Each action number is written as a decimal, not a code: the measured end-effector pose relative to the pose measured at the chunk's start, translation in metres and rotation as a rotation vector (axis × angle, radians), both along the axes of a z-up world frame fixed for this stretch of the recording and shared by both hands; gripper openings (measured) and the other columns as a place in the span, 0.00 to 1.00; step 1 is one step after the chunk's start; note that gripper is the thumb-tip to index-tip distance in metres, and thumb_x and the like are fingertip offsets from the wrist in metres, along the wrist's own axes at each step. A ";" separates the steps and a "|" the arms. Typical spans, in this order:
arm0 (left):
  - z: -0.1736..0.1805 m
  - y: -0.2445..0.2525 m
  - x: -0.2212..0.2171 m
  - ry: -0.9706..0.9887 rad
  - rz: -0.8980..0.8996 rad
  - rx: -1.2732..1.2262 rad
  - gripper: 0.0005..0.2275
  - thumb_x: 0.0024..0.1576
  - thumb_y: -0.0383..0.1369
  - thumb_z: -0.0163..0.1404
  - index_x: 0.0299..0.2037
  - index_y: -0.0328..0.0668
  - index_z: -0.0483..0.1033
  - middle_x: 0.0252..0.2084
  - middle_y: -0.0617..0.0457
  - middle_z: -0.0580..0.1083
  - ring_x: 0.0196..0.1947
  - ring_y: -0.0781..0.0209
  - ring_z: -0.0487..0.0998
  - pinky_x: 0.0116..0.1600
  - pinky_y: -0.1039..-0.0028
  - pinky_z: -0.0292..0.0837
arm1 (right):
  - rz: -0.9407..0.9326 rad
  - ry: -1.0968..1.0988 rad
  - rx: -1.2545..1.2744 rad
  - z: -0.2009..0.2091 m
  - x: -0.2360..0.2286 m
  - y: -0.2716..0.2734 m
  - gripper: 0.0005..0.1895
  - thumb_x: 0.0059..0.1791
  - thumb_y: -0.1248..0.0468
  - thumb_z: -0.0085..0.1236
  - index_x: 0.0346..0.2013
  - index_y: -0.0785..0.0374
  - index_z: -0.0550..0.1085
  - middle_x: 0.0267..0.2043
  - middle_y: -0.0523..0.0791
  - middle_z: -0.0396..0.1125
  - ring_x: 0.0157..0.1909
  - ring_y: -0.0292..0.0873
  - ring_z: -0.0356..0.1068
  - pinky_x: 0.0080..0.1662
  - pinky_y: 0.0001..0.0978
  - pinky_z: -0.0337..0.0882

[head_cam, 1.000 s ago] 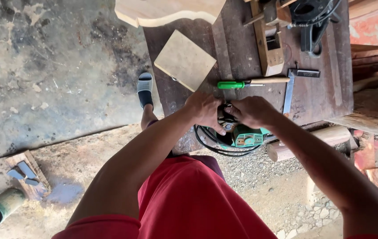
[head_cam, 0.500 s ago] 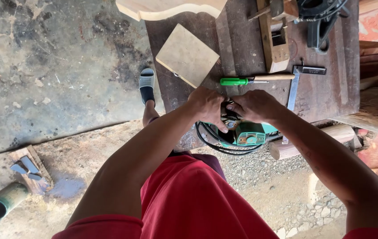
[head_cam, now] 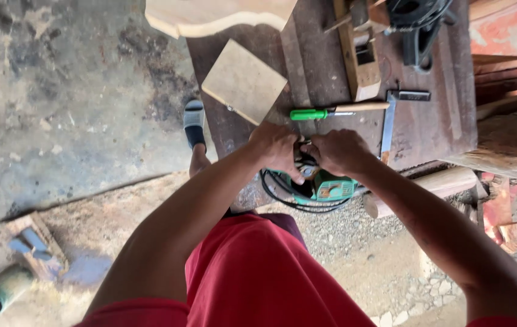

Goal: Checking and adjusting the blade alignment of an electric hand planer using a try square.

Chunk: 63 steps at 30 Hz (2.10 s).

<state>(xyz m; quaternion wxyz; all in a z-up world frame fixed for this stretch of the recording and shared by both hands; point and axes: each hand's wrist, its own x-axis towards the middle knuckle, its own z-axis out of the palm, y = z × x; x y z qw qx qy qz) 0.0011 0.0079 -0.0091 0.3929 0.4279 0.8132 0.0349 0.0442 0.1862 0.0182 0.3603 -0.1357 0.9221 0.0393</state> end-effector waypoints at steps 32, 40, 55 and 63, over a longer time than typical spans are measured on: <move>0.002 -0.003 0.003 -0.058 0.007 -0.051 0.51 0.33 0.77 0.54 0.59 0.46 0.70 0.35 0.51 0.77 0.33 0.53 0.82 0.39 0.65 0.82 | 0.146 -0.055 -0.314 -0.013 -0.006 0.018 0.17 0.53 0.46 0.51 0.41 0.53 0.77 0.27 0.50 0.73 0.34 0.56 0.75 0.42 0.52 0.73; 0.003 0.000 0.003 -0.065 0.039 -0.013 0.52 0.30 0.75 0.58 0.63 0.52 0.66 0.33 0.51 0.77 0.31 0.52 0.82 0.37 0.64 0.81 | 0.026 -0.088 -0.118 -0.003 0.005 0.004 0.20 0.55 0.43 0.44 0.51 0.49 0.75 0.23 0.53 0.73 0.30 0.55 0.77 0.41 0.50 0.76; -0.007 0.008 0.006 -0.087 0.063 0.013 0.59 0.31 0.74 0.58 0.71 0.42 0.60 0.59 0.43 0.74 0.55 0.46 0.78 0.58 0.60 0.76 | -0.386 -0.007 -0.301 -0.038 0.010 0.048 0.17 0.57 0.48 0.45 0.50 0.55 0.71 0.33 0.54 0.74 0.37 0.59 0.76 0.43 0.54 0.74; -0.004 0.006 0.003 -0.109 0.074 -0.018 0.62 0.31 0.75 0.56 0.71 0.36 0.58 0.49 0.42 0.78 0.45 0.46 0.83 0.47 0.61 0.81 | -0.279 -0.143 -0.595 -0.074 -0.003 0.066 0.13 0.57 0.54 0.46 0.46 0.59 0.72 0.39 0.52 0.74 0.42 0.53 0.76 0.46 0.46 0.74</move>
